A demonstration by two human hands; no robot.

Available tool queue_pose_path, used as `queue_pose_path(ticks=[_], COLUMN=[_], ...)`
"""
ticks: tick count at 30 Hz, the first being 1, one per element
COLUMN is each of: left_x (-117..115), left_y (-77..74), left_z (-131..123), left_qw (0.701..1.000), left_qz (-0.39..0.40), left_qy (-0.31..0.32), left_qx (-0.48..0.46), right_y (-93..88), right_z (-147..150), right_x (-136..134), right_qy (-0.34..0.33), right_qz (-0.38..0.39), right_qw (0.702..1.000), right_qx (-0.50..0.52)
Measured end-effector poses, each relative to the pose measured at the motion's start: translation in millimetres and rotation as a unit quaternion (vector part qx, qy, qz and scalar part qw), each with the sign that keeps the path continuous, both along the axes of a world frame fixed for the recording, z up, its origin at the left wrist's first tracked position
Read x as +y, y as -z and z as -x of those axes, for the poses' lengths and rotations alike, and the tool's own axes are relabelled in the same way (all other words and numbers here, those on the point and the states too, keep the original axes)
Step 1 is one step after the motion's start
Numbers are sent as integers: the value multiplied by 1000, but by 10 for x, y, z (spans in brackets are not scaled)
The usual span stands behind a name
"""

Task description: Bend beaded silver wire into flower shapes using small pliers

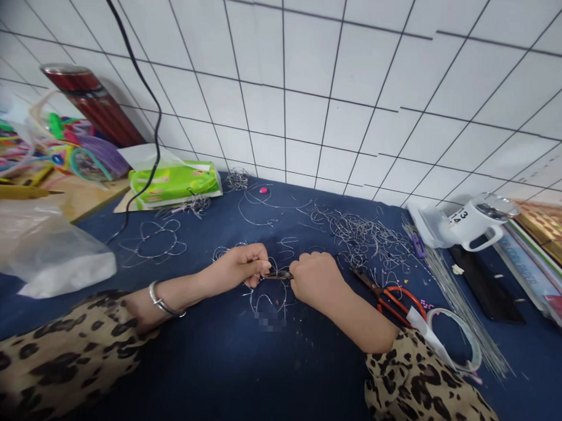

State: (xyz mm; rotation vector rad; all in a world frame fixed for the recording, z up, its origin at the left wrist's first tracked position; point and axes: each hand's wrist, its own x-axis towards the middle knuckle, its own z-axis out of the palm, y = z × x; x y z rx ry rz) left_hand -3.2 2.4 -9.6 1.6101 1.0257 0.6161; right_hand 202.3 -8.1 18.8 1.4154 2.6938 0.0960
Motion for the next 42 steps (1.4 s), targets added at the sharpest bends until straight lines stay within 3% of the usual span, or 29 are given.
queue_pose_path(ticks=[18,30,42], left_x=[7,29,18], left_y=[-22,-107,-100], left_z=[12,18,29], left_qw=[999,997,996], left_qz=[-4,9,7], left_qy=[33,74,91], left_qx=[11,-2,-16], right_y=[40,-17,-21], right_z=[-7,-10,-21], right_x=[-42,-79,-53], right_qy=[5,-45,-23], right_qz=[-24,-68,-6], right_qw=[1000,996,1000], right_qx=[4,27,11])
